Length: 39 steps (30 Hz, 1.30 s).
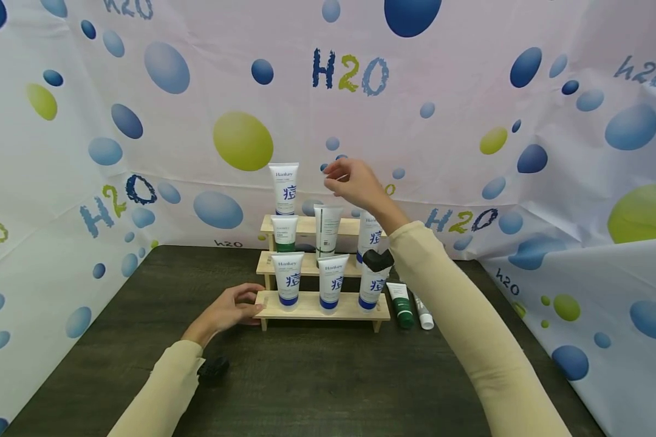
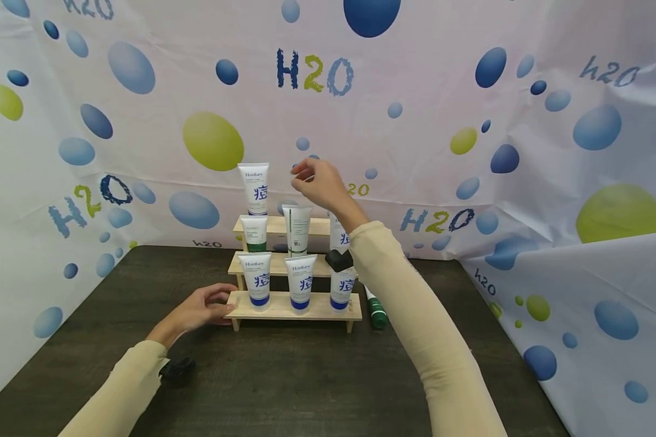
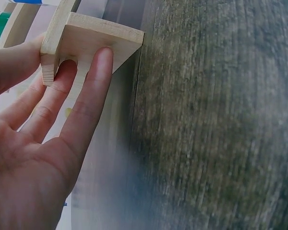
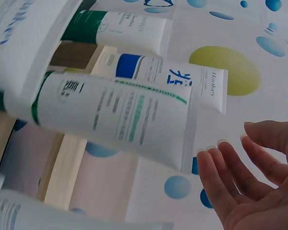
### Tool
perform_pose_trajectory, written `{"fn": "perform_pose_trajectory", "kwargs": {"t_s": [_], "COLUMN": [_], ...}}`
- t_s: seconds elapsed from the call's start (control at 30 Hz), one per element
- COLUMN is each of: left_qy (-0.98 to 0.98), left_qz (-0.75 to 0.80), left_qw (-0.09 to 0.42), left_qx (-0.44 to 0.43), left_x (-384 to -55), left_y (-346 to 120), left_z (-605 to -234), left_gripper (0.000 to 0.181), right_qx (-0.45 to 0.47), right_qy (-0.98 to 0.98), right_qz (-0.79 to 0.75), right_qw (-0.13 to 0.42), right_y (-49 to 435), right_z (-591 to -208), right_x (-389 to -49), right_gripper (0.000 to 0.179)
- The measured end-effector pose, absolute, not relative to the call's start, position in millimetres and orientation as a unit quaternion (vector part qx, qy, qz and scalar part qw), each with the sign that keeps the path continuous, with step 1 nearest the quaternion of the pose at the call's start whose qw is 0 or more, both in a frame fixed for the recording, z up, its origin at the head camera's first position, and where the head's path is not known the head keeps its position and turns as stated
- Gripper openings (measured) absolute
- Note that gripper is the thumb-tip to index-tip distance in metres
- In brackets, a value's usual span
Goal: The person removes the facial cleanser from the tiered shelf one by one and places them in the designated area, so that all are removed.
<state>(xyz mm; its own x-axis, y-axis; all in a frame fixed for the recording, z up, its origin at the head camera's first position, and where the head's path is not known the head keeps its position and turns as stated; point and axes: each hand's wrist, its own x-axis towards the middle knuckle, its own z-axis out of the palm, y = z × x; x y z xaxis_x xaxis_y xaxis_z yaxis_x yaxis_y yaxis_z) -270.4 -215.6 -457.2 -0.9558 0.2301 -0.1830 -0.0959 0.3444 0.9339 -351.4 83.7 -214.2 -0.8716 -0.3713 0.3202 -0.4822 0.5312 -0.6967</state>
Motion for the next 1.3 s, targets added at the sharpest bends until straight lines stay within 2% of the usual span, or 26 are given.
{"fn": "perform_pose_trajectory", "kwargs": {"t_s": [0.43,0.67,0.83,1.1,1.3], "left_qy": [0.802,0.805,0.804,0.8,0.8], "left_qz": [0.577,0.574,0.574,0.578,0.577], "left_qw": [0.147,0.146,0.149,0.151,0.155], "left_qx": [0.044,0.041,0.037,0.051,0.056], "left_x": [-271,-272,-272,-271,-269], "left_y": [-217,-218,-219,-218,-218], "left_z": [-458,-456,-454,-451,-452], "left_gripper": [0.057,0.057,0.057,0.059,0.06], "right_qx": [0.258,0.268,0.276,0.268,0.244], "right_qy": [-0.878,-0.881,-0.878,-0.875,-0.888], "right_qz": [0.398,0.388,0.387,0.393,0.379], "right_qw": [0.065,0.043,0.048,0.093,0.095], "right_y": [34,20,15,11,9], "right_z": [-221,-225,-228,-230,-236], "right_x": [-362,-366,-370,-371,-371], "right_gripper": [0.054,0.067,0.059,0.041,0.034]}}
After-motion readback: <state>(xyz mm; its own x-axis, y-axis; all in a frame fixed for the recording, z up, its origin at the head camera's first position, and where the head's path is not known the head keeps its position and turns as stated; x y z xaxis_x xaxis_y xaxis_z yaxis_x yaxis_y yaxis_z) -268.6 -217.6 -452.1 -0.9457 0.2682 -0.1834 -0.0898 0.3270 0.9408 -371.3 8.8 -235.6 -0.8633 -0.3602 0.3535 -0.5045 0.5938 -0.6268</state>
